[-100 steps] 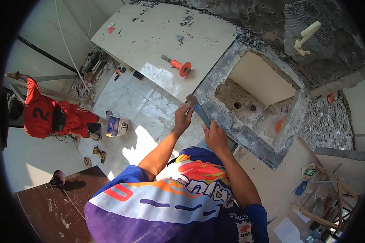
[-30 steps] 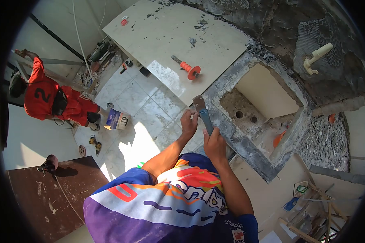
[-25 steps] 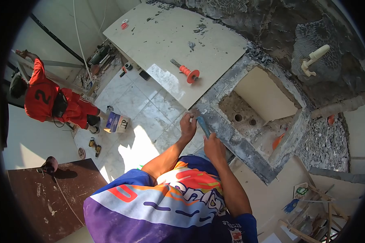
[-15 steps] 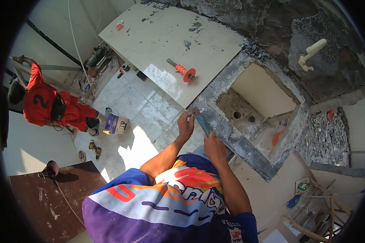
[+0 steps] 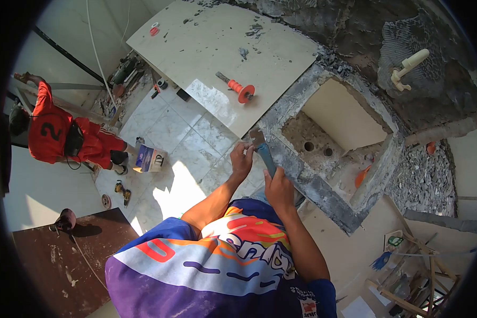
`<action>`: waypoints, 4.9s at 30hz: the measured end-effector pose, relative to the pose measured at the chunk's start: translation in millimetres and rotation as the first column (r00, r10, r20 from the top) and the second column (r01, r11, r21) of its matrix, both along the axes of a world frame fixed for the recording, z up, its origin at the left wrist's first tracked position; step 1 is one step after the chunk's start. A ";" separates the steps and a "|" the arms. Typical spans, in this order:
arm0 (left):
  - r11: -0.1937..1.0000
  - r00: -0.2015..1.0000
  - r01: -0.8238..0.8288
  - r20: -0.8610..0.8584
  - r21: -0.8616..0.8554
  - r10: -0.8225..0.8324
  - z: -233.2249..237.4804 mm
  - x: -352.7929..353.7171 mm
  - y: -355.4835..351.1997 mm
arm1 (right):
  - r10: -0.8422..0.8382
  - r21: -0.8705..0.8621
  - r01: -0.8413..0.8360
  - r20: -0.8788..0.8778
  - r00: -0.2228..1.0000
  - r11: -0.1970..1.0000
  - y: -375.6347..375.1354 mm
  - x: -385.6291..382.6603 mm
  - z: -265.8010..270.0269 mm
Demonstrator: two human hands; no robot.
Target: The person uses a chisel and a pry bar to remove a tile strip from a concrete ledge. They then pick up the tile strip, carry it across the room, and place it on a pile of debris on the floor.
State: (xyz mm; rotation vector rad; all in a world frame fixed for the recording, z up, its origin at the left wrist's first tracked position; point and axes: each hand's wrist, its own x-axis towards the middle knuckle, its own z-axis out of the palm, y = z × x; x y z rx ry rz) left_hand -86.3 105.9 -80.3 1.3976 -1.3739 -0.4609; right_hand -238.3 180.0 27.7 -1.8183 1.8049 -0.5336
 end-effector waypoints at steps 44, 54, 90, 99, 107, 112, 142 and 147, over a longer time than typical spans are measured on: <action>0.619 0.171 0.700 -0.926 0.355 0.337 -50.6 -8.0 12.8 | -0.700 0.655 0.755 0.534 -0.474 -0.012 188.8 -156.9 -105.5; 0.643 0.172 0.690 -0.938 0.334 0.302 -59.5 -3.1 8.0 | -0.158 0.671 0.633 0.724 -0.671 0.386 164.7 -184.0 -156.2; 0.756 0.102 0.647 -0.972 -0.098 -0.213 201.8 -206.5 49.1 | 0.116 0.335 0.762 0.875 -0.470 0.554 237.6 -292.9 19.5; 0.751 -0.009 0.538 -0.894 -0.382 -0.449 307.9 -458.5 65.1 | -0.534 0.599 0.750 0.747 -0.396 0.281 290.2 -434.7 56.3; 0.568 0.280 0.703 -0.568 -0.428 -0.774 302.8 -598.1 144.0 | -0.474 -0.369 0.644 0.456 0.753 0.670 231.4 -517.2 135.1; 0.599 0.412 0.708 -0.471 -0.374 -0.780 310.5 -659.7 175.2 | -0.287 -0.487 0.526 0.483 0.827 0.698 222.7 -571.8 109.4; 0.777 0.786 0.597 -0.053 -0.200 -0.616 354.5 -1238.9 -10.5 | -0.403 -0.040 0.576 0.675 0.618 0.816 92.1 -1086.6 24.5; 0.623 0.736 0.633 0.110 -0.459 -0.668 470.9 -1330.8 -4.4 | -0.449 0.210 0.617 0.855 0.261 0.759 52.7 -1193.7 13.0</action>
